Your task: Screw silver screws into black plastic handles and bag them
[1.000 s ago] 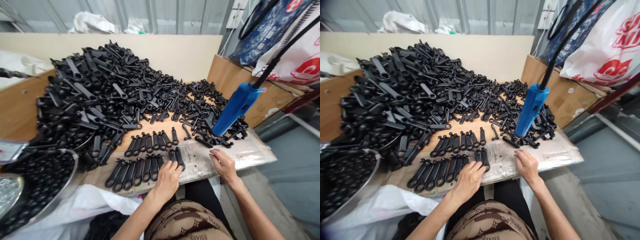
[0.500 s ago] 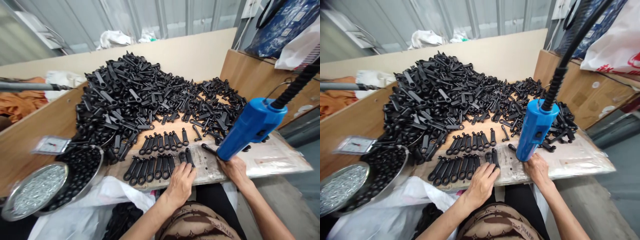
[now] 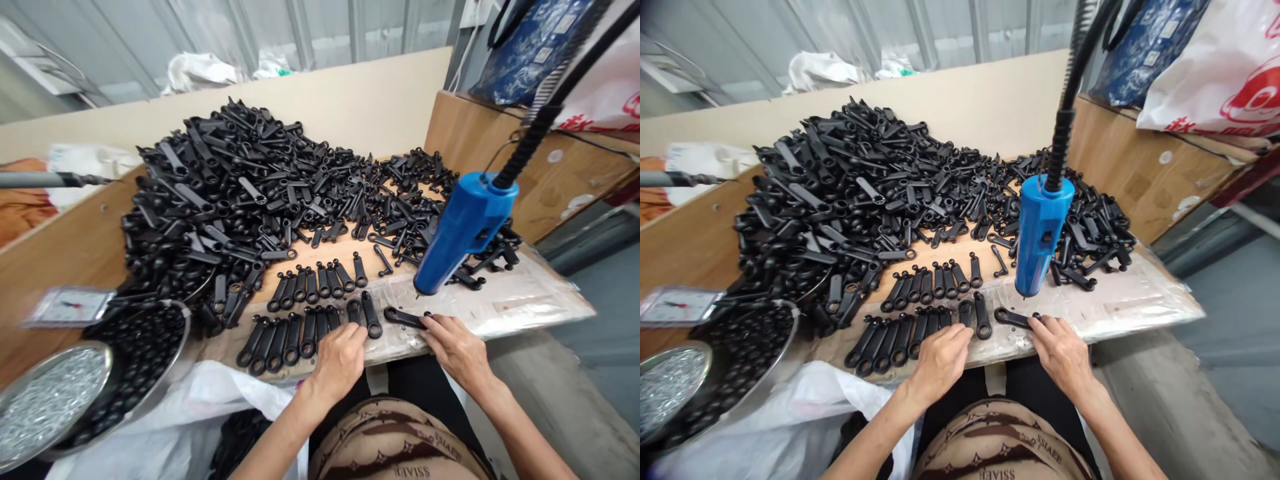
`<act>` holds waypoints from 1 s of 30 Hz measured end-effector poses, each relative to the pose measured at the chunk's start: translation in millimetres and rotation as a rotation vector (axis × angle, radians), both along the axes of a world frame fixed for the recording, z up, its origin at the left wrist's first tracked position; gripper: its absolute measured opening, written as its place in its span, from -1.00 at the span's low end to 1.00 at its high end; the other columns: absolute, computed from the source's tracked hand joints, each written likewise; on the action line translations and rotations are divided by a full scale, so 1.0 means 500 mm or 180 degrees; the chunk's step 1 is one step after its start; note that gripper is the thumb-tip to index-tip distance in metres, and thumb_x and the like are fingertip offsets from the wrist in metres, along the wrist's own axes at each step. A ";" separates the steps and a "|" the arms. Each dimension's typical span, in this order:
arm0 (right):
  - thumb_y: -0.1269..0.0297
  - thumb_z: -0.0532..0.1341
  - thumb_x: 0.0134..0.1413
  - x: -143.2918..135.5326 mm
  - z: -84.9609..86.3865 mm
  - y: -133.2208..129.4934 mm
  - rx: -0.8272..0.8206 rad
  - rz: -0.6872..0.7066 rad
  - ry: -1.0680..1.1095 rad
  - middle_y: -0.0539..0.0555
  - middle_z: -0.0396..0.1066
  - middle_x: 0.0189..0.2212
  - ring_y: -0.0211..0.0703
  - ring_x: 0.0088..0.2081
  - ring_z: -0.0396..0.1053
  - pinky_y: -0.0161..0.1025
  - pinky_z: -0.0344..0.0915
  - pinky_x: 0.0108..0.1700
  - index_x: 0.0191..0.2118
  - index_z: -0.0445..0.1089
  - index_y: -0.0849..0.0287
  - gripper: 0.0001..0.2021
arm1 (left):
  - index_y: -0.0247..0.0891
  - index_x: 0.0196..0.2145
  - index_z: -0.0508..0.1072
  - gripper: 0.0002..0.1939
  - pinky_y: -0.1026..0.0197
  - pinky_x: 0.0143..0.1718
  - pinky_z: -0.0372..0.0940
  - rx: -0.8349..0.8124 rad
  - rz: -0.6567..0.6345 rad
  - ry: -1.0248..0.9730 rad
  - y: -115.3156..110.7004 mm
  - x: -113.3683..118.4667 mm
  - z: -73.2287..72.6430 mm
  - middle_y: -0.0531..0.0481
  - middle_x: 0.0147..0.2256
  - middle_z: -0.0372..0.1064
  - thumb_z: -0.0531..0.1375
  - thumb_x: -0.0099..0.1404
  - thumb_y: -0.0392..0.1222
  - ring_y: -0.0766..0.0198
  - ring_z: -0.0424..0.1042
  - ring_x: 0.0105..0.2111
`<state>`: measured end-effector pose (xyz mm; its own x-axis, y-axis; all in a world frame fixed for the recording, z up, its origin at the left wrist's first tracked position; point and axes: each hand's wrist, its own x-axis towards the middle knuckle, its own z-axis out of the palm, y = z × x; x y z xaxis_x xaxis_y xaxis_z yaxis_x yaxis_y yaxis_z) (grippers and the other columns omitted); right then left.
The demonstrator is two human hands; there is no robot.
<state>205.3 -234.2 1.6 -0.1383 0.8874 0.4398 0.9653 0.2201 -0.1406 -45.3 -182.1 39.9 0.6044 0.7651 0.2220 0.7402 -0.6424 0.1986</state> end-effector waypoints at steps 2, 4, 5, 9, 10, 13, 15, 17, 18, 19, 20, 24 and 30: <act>0.21 0.05 0.22 0.004 0.002 0.007 0.0082 -0.0103 0.0123 0.08 0.43 -0.33 -0.17 -0.31 0.33 -0.29 0.15 -0.23 -0.05 0.34 0.23 -0.71 | -0.24 -0.29 0.35 -0.76 0.29 -0.28 0.28 -0.0011 -0.0030 -0.0077 0.009 -0.011 0.023 0.01 -0.34 0.37 -0.03 0.19 -0.45 0.34 0.37 -0.35; 0.13 0.06 0.20 0.005 0.005 0.019 0.0051 -0.0292 0.0118 0.05 0.44 -0.41 -0.17 -0.35 0.36 -0.29 0.15 -0.28 -0.05 0.34 0.22 -0.68 | -0.24 -0.24 0.35 -0.74 0.32 -0.22 0.28 -0.0013 -0.0097 -0.0110 0.017 -0.024 0.050 0.00 -0.29 0.38 -0.04 0.19 -0.45 0.35 0.37 -0.30; 0.09 0.07 0.19 0.003 0.007 0.027 -0.0045 -0.0386 0.0052 0.05 0.44 -0.44 -0.17 -0.37 0.37 -0.29 0.15 -0.33 -0.08 0.36 0.21 -0.67 | -0.24 -0.23 0.34 -0.73 0.32 -0.19 0.27 -0.0012 -0.0143 -0.0101 0.021 -0.029 0.063 0.00 -0.27 0.38 -0.03 0.19 -0.45 0.35 0.37 -0.27; 0.11 0.11 0.15 -0.005 0.022 0.058 -0.0752 -0.0605 -0.0303 0.04 0.44 -0.50 -0.14 -0.41 0.39 -0.29 0.05 -0.47 -0.29 0.40 0.15 -0.77 | -0.25 -0.21 0.34 -0.69 0.29 -0.19 0.27 -0.0002 -0.0339 0.0109 0.033 -0.041 0.108 0.00 -0.25 0.37 -0.05 0.16 -0.47 0.33 0.36 -0.27; 0.16 0.11 0.15 -0.004 0.026 0.063 -0.0880 -0.0625 -0.0331 0.04 0.44 -0.49 -0.15 -0.40 0.39 -0.29 0.04 -0.47 -0.32 0.40 0.14 -0.80 | -0.25 -0.22 0.34 -0.68 0.27 -0.20 0.27 0.0007 -0.0375 0.0196 0.037 -0.042 0.116 -0.01 -0.26 0.37 -0.05 0.15 -0.48 0.32 0.36 -0.28; 0.31 0.08 0.16 0.000 0.038 0.071 -0.1015 -0.0600 -0.0289 0.03 0.43 -0.42 -0.17 -0.32 0.38 -0.31 0.03 -0.44 -0.32 0.38 0.12 -0.86 | -0.27 -0.24 0.36 -0.67 0.20 -0.21 0.26 0.0045 -0.0439 0.0476 0.053 -0.044 0.137 -0.04 -0.29 0.36 -0.07 0.12 -0.51 0.26 0.33 -0.30; 0.37 0.04 0.16 -0.001 0.047 0.075 -0.1058 -0.0538 -0.0239 0.03 0.42 -0.39 -0.17 -0.29 0.37 -0.31 0.02 -0.44 -0.31 0.37 0.11 -0.83 | -0.27 -0.29 0.36 -0.68 0.18 -0.22 0.24 0.0059 -0.0494 0.0646 0.068 -0.046 0.147 -0.04 -0.33 0.36 -0.07 0.11 -0.52 0.25 0.31 -0.31; 0.42 0.00 0.16 -0.012 0.057 0.084 -0.1144 -0.0454 -0.0187 0.03 0.40 -0.38 -0.18 -0.30 0.36 -0.30 0.01 -0.46 -0.31 0.36 0.11 -0.80 | -0.27 -0.36 0.36 -0.70 0.20 -0.24 0.22 0.0043 -0.0605 0.0807 0.084 -0.047 0.152 -0.03 -0.37 0.35 -0.07 0.10 -0.52 0.26 0.29 -0.34; 0.44 -0.01 0.15 -0.022 0.063 0.092 -0.1192 -0.0390 -0.0162 0.04 0.39 -0.38 -0.19 -0.31 0.36 -0.30 -0.01 -0.47 -0.30 0.35 0.12 -0.79 | -0.27 -0.39 0.35 -0.72 0.21 -0.26 0.21 0.0024 -0.0688 0.0884 0.092 -0.046 0.151 -0.02 -0.39 0.34 -0.07 0.09 -0.52 0.28 0.28 -0.37; 0.46 -0.02 0.14 -0.034 0.068 0.101 -0.1230 -0.0319 -0.0138 0.05 0.38 -0.38 -0.19 -0.33 0.36 -0.30 -0.02 -0.48 -0.30 0.34 0.13 -0.79 | -0.26 -0.43 0.33 -0.74 0.22 -0.28 0.21 0.0000 -0.0786 0.0959 0.100 -0.044 0.149 -0.01 -0.41 0.33 -0.06 0.08 -0.52 0.29 0.27 -0.39; 0.48 -0.02 0.13 -0.047 0.072 0.112 -0.1253 -0.0250 -0.0121 0.07 0.37 -0.38 -0.20 -0.34 0.36 -0.30 -0.02 -0.49 -0.30 0.34 0.15 -0.79 | -0.26 -0.45 0.32 -0.75 0.23 -0.30 0.20 -0.0027 -0.0890 0.1028 0.107 -0.040 0.145 0.00 -0.43 0.33 -0.05 0.06 -0.52 0.30 0.26 -0.41; 0.53 0.00 0.06 -0.097 0.084 0.165 -0.1210 -0.0050 -0.0053 0.10 0.37 -0.39 -0.19 -0.36 0.34 -0.32 -0.04 -0.49 -0.29 0.33 0.18 -0.79 | -0.26 -0.51 0.30 -0.77 0.26 -0.34 0.16 -0.0121 -0.1247 0.1244 0.133 -0.013 0.114 0.02 -0.48 0.31 -0.03 -0.01 -0.53 0.32 0.24 -0.44; 0.42 0.00 0.12 -0.108 0.098 0.215 -0.1011 0.0237 0.0153 0.08 0.37 -0.36 -0.19 -0.32 0.32 -0.34 0.08 -0.38 -0.12 0.30 0.16 -0.77 | -0.27 -0.56 0.31 -0.83 0.24 -0.41 0.13 -0.0224 -0.1478 0.1417 0.167 0.026 0.065 0.00 -0.52 0.30 0.01 -0.01 -0.46 0.29 0.24 -0.44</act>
